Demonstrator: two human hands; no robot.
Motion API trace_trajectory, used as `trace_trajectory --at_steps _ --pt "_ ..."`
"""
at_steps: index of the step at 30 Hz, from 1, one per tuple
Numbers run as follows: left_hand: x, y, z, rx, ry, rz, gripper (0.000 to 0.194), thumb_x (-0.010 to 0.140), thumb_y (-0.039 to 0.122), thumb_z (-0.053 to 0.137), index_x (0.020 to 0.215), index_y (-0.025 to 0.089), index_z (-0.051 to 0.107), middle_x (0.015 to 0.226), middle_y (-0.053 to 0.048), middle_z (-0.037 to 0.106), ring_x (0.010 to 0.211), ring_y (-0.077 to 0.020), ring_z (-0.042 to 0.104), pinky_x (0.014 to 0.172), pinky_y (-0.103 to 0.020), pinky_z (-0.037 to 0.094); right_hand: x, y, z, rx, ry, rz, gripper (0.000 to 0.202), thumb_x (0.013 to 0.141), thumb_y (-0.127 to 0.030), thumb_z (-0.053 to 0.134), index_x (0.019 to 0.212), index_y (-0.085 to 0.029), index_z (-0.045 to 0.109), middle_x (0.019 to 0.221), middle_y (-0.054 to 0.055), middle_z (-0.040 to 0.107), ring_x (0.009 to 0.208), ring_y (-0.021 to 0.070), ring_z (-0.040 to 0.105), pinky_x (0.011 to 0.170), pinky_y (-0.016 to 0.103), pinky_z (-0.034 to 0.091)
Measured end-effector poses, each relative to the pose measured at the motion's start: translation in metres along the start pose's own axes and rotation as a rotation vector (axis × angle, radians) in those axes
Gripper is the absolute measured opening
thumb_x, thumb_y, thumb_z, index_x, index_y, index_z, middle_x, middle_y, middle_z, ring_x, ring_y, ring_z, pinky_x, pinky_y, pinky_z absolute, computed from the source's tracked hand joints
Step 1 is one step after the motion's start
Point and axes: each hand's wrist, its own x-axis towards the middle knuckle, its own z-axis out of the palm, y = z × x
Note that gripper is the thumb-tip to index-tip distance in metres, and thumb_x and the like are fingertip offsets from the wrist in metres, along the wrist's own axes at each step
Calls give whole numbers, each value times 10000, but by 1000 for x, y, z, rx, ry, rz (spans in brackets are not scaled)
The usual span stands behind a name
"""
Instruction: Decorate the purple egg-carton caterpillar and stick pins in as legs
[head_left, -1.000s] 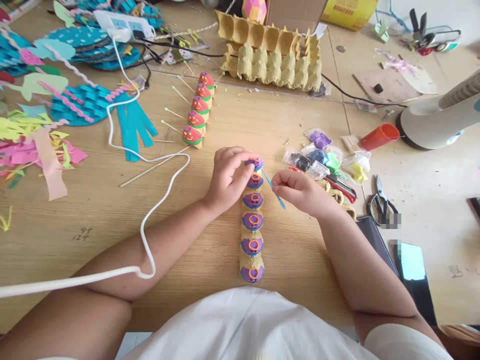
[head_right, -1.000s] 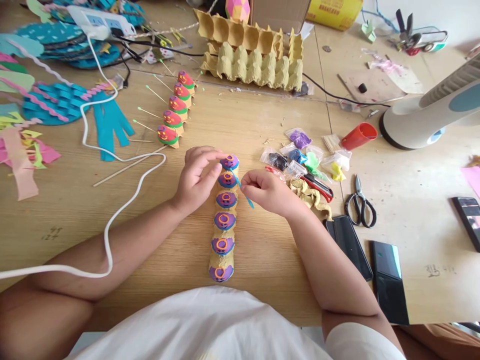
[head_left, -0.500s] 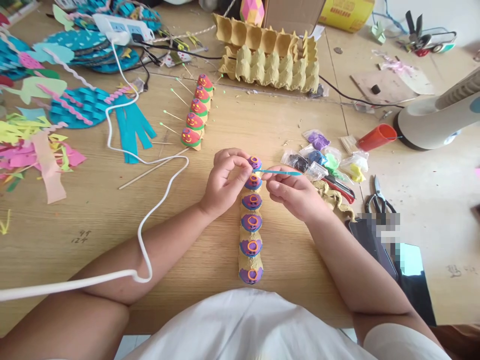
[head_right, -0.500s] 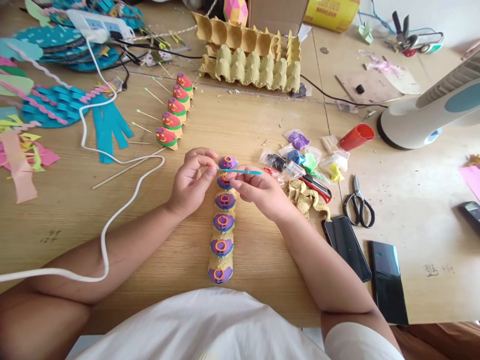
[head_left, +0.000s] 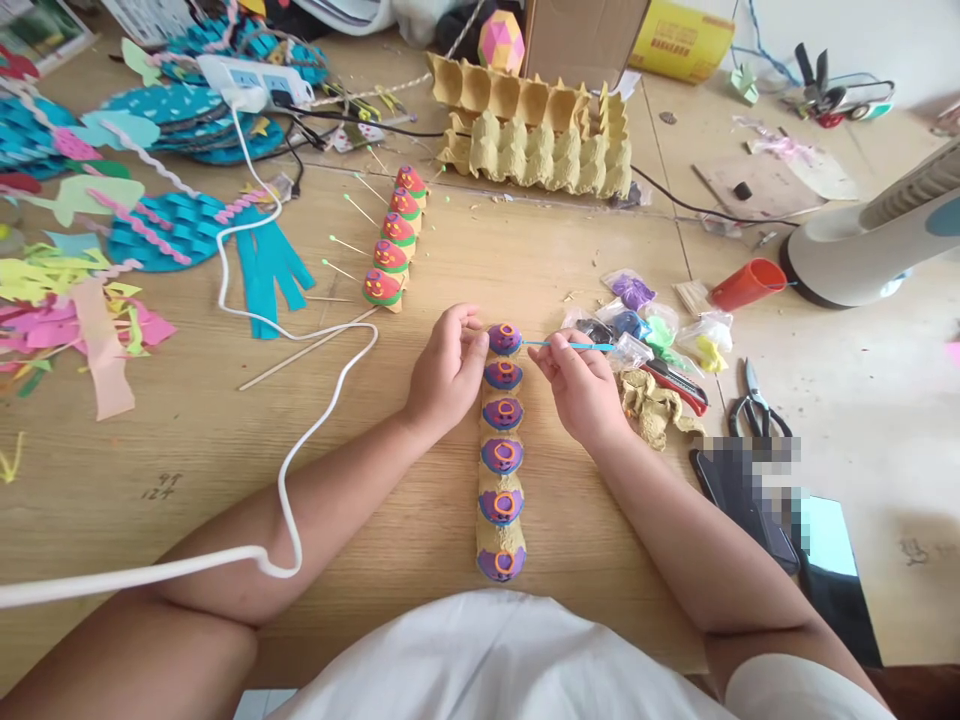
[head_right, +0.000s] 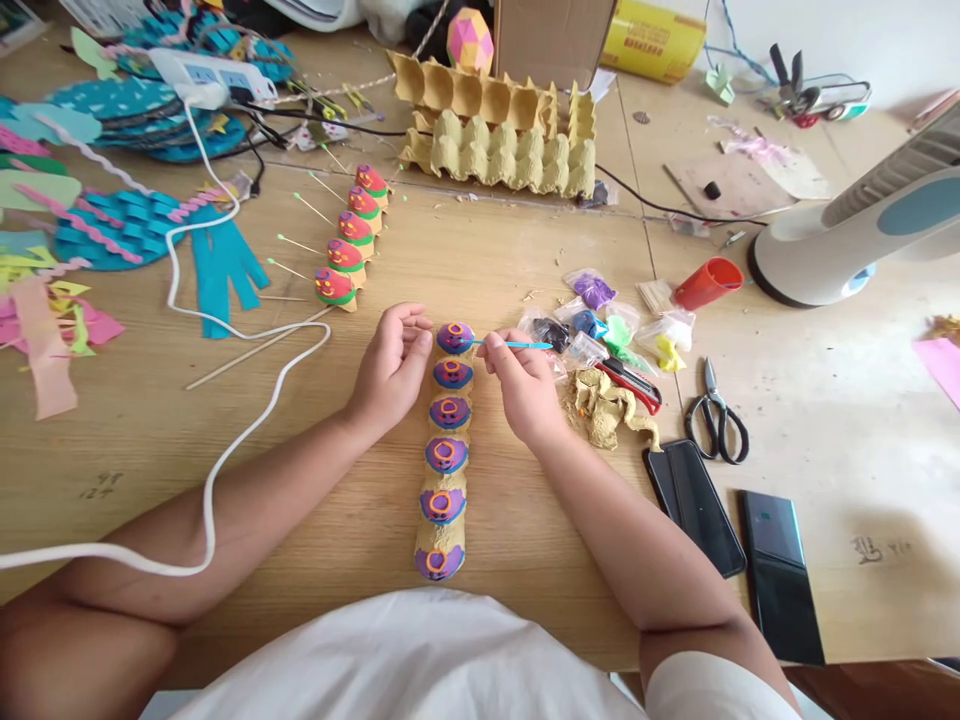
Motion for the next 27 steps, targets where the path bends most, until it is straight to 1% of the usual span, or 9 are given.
trace_trajectory --at_steps 4,7,10,13,18,20,23,25,27 --pt "-2 4 0 -66 -58 29 342 1035 386 503 1333 220 517 1249 -111 662 1036 -193 694 910 -350 562 5 2 -1 116 -64 15 393 858 -594 734 779 -233 601 779 -23 532 732 128 481 793 288 483" --pt "0 5 1 -241 -64 28 344 1027 422 528 1306 220 526 1229 -108 674 1087 -193 689 991 -357 545 5 0 0 180 -64 33 404 844 -588 745 774 -232 565 775 -34 515 714 115 474 825 291 503" --pt "3 4 4 -439 -58 -27 382 973 456 631 1268 231 541 1207 -88 674 1111 -182 677 1019 -335 529 5 -1 1 175 -46 32 427 839 -607 733 771 -237 532 762 -38 497 702 114 471 859 306 520" --pt "4 5 7 -607 -78 -105 415 918 455 709 1249 258 554 1222 -64 659 1091 -165 679 1007 -310 533 5 2 2 108 -39 18 460 831 -657 709 766 -242 520 776 -22 511 717 132 482 826 316 527" --pt "7 5 9 -794 -72 -230 402 883 376 739 1237 293 568 1212 -40 666 1110 -164 680 987 -297 544 5 7 1 19 -59 -31 492 843 -710 670 770 -245 528 802 -1 534 764 153 504 783 313 500" --pt "9 3 9 -839 -77 -269 402 878 341 736 1240 296 566 1192 -34 679 1110 -166 684 988 -307 548 4 6 -1 -58 -48 -66 478 883 -700 632 782 -240 552 796 -4 534 770 152 506 787 309 482" --pt "12 0 7 -894 -102 -316 405 870 295 735 1238 294 567 1167 -24 693 1094 -161 695 996 -321 550 4 2 -2 -253 -13 -157 448 939 -646 597 792 -222 604 774 -1 549 772 154 513 777 306 448" --pt "13 -1 7 -931 -107 -348 406 862 261 738 1230 293 572 1154 -17 701 1077 -156 703 992 -323 556 3 0 -1 -354 4 -217 433 950 -617 597 794 -214 619 767 4 572 759 158 517 753 307 434" --pt "14 -1 6 -958 -102 -380 405 854 235 738 1222 292 578 1151 -14 709 1071 -157 709 987 -324 561 4 -1 0 -399 10 -253 425 948 -610 598 798 -214 625 765 9 589 745 164 521 742 312 433"
